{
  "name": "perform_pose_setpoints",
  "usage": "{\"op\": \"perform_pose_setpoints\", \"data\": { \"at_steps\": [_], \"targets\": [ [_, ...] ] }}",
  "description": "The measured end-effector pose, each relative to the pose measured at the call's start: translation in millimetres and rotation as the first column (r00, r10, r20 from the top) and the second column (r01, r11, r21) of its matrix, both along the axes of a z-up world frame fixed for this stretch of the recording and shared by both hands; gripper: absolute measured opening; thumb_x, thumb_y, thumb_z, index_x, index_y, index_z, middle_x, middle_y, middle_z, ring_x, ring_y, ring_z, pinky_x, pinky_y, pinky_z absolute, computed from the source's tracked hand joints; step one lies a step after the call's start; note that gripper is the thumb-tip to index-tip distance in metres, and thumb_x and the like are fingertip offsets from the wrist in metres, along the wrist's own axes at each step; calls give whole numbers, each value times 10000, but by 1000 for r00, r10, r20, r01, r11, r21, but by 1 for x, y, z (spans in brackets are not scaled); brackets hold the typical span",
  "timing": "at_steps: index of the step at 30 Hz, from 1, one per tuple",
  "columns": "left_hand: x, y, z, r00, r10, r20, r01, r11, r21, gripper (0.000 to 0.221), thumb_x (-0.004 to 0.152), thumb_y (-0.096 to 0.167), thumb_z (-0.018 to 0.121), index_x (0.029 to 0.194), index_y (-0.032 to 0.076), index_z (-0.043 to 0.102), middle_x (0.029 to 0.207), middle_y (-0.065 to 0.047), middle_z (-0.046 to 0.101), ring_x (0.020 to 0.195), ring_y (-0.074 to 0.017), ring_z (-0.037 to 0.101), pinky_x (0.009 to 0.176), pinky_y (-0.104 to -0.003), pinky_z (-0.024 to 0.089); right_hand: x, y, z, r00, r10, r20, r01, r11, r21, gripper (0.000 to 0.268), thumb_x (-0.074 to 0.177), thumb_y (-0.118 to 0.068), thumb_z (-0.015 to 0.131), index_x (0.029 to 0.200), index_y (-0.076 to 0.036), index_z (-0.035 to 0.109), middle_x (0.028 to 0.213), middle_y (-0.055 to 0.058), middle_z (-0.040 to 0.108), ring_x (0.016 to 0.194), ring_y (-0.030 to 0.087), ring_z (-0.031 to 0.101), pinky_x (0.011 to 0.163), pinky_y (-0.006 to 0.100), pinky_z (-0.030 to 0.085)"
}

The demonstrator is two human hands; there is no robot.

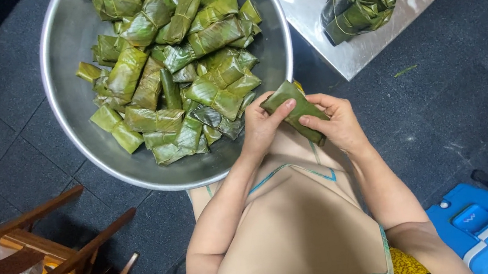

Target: Sorting and arranging leaf-wrapped food items into a large metal bowl for packaging.

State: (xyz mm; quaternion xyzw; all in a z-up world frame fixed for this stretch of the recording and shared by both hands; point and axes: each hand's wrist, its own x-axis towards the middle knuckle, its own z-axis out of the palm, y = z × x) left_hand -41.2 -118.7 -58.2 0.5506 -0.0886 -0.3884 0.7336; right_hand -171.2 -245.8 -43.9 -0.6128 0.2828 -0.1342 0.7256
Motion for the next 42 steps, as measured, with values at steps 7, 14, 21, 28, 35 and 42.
{"op": "perform_pose_setpoints", "data": {
  "at_steps": [7,14,21,28,35,42],
  "targets": [
    [2,1,0,979,31,-200,-30,1000,8,203,950,210,758,1014,17,750,768,-180,741,686,-237,758,594,-341,663,-14,2,0,998,8,-69,-10,1000,-23,375,708,45,876,1061,-5,759,867,104,774,777,102,687,633,248,600],
    [9,1,-7,996,28,-79,-22,997,79,220,950,215,765,1000,1,756,770,-180,746,662,-209,745,567,-326,650,-16,-3,-11,1000,-27,-3,27,996,86,600,686,90,866,1251,-18,695,1027,111,774,866,145,719,758,322,643],
    [10,0,-47,971,-176,161,140,967,215,157,873,192,843,991,94,813,828,-106,782,744,-103,700,588,-286,616,-32,-7,-25,999,-46,-11,47,988,148,431,758,123,778,1174,23,721,999,171,776,842,214,748,747,365,648],
    [9,3,-6,984,-171,38,170,985,30,481,992,63,642,1456,28,519,1267,-166,672,985,-172,710,796,-242,631,-63,-128,19,797,-603,32,588,787,188,297,925,-175,765,1170,-95,617,1000,126,707,737,229,736,732,319,647],
    [49,69,7,995,0,100,-7,997,72,350,986,104,642,1323,7,635,1165,-184,727,950,-204,736,837,-289,617,-46,-312,-162,778,-629,-8,627,774,91,432,894,100,690,1283,-76,620,1131,231,699,986,431,783,817,514,714],
    [86,192,-11,898,233,372,-332,915,228,302,974,102,662,1271,43,653,1135,-110,727,938,-130,700,824,-235,566,-44,-332,-165,775,-552,308,317,-82,-945,497,815,-131,1066,1112,46,709,1014,197,736,872,349,709,743,423,570]
  ]
}}
